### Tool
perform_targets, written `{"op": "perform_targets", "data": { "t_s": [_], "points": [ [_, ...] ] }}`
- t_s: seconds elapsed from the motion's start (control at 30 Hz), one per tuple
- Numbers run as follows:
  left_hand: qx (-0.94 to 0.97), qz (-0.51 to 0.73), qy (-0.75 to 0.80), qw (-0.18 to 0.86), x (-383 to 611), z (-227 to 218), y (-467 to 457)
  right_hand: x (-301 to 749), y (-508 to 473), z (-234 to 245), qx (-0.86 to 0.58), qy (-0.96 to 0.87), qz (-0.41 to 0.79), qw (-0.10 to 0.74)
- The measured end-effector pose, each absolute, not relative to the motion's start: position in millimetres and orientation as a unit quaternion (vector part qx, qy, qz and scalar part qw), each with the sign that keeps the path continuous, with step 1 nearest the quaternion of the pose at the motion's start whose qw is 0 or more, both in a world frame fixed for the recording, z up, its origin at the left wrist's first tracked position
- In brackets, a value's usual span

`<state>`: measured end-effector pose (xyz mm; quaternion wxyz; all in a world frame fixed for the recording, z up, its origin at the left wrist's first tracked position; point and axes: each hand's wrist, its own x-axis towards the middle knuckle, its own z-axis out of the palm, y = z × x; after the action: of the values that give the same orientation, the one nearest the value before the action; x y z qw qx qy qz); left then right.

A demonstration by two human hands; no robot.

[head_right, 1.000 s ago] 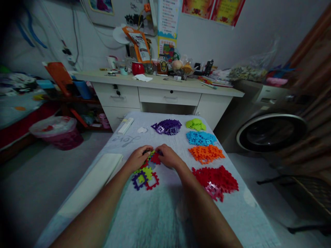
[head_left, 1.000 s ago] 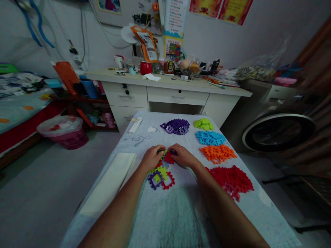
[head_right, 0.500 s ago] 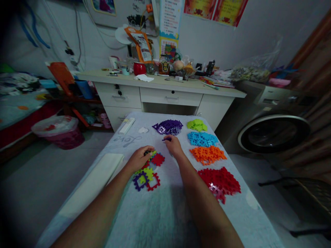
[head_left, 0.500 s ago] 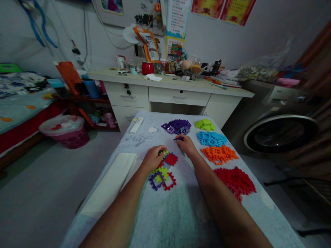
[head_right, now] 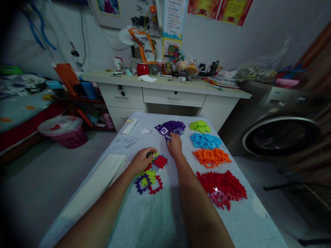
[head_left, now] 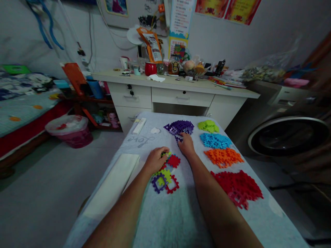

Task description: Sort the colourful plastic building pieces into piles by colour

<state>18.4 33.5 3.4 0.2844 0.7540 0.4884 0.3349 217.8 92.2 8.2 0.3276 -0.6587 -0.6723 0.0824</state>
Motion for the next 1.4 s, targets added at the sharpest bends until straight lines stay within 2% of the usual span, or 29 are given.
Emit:
{"op": "perform_targets", "data": {
  "t_s": [0.13,0.23,0.53,0.83,1.1,1.4],
  "points": [
    [0.753,0.332,0.491,0.287,19.0,5.8,32.2,216.1,82.2,14.9,-0.722,-0.643,0.062,0.247],
    [0.753,0.328,0.492,0.289,19.7,8.5,31.0,214.4,82.2,16.4,-0.720,-0.653,0.059,0.226],
    [0.755,0.330,0.489,0.286,19.4,7.9,31.4,221.3,91.7,11.0,-0.698,-0.653,0.113,0.270],
    [0.746,0.329,0.500,0.292,20.5,11.0,30.1,220.0,108.5,9.3,-0.700,-0.619,0.086,0.346],
    [0.741,0.343,0.494,0.300,18.9,5.4,32.5,224.0,108.3,1.9,-0.671,-0.649,0.075,0.350],
    [0.641,0.468,0.502,0.344,13.6,4.8,37.8,219.7,93.3,18.2,-0.630,-0.703,0.067,0.323]
  ]
}}
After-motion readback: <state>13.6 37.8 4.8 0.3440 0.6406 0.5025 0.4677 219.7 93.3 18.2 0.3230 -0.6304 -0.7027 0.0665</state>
